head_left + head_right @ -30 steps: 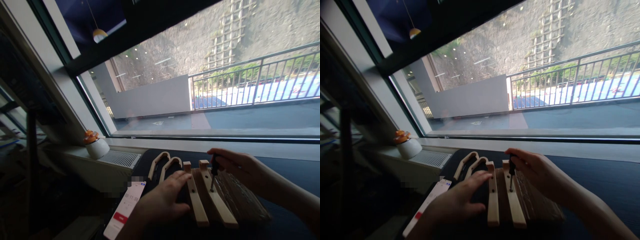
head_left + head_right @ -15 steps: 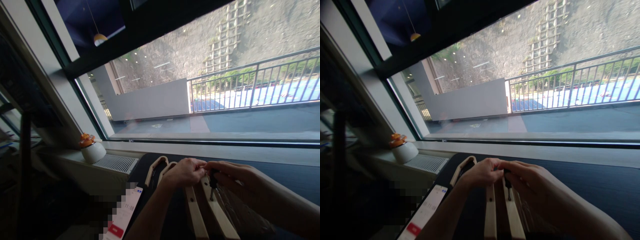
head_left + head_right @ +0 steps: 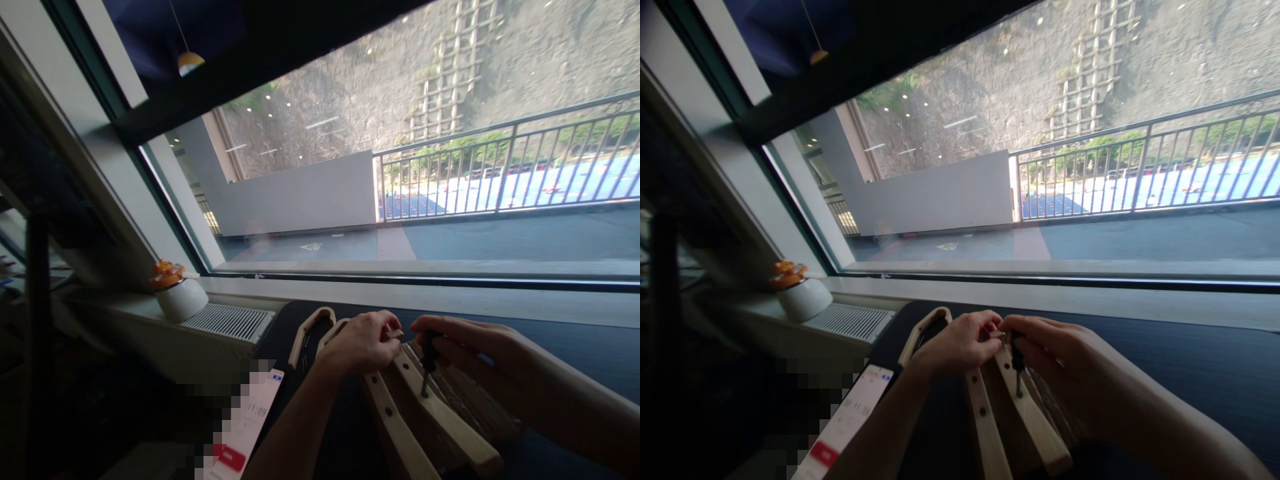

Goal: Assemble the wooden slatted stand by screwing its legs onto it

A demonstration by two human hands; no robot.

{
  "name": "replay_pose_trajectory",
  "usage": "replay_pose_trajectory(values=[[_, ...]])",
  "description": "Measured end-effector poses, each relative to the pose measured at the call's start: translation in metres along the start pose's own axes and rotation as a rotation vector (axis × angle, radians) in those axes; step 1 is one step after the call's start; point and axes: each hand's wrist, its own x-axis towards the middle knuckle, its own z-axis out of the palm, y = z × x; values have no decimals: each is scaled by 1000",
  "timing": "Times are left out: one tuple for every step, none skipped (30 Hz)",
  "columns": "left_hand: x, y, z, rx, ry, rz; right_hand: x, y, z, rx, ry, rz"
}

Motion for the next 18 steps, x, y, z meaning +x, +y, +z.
replay_pose_trajectory(values=[[0, -1, 0, 15, -14, -15, -1, 0, 0, -7, 0, 2], [-1, -1, -1, 27, -30, -20, -1, 0, 0, -7, -1, 1], [-2, 0, -3, 34, -41, -10, -2, 0, 0, -4, -3, -5], [-4, 2, -5, 39, -39, 16, -2, 0, 0, -3, -10, -6], [-6, 4, -7, 43, -20, 55, -2, -1, 0, -4, -14, -10], [-9, 8, -9, 48, 12, 105, -2, -1, 0, -8, -15, -17], [-11, 11, -11, 57, 47, 160, -2, -1, 0, -12, -18, -24], [-14, 15, -12, 68, 69, 216, -2, 0, 0, -15, -20, -31], [-15, 19, -13, 75, 65, 270, -2, 0, 1, -19, -22, -42], [-16, 22, -13, 79, 40, 318, -1, 2, 2, -25, -22, -52], [-17, 24, -12, 82, 9, 358, -1, 3, 2, -35, -18, -63], [-17, 25, -10, 83, -22, 392, -1, 5, 3, -51, -10, -68], [-16, 25, -9, 86, -42, 417, 0, 7, 4, -70, 2, -77], [-15, 24, -7, 92, -50, 436, 1, 8, 4, -90, 17, -86], [-14, 22, -5, 100, -52, 448, 1, 10, 5, -105, 30, -95], [-12, 19, -3, 112, -51, 455, 1, 11, 5, -113, 38, -105], [-11, 16, -1, 128, -46, 456, 2, 12, 5, -116, 41, -114], [-10, 13, 1, 148, -40, 455, 2, 12, 5, -115, 40, -122]])
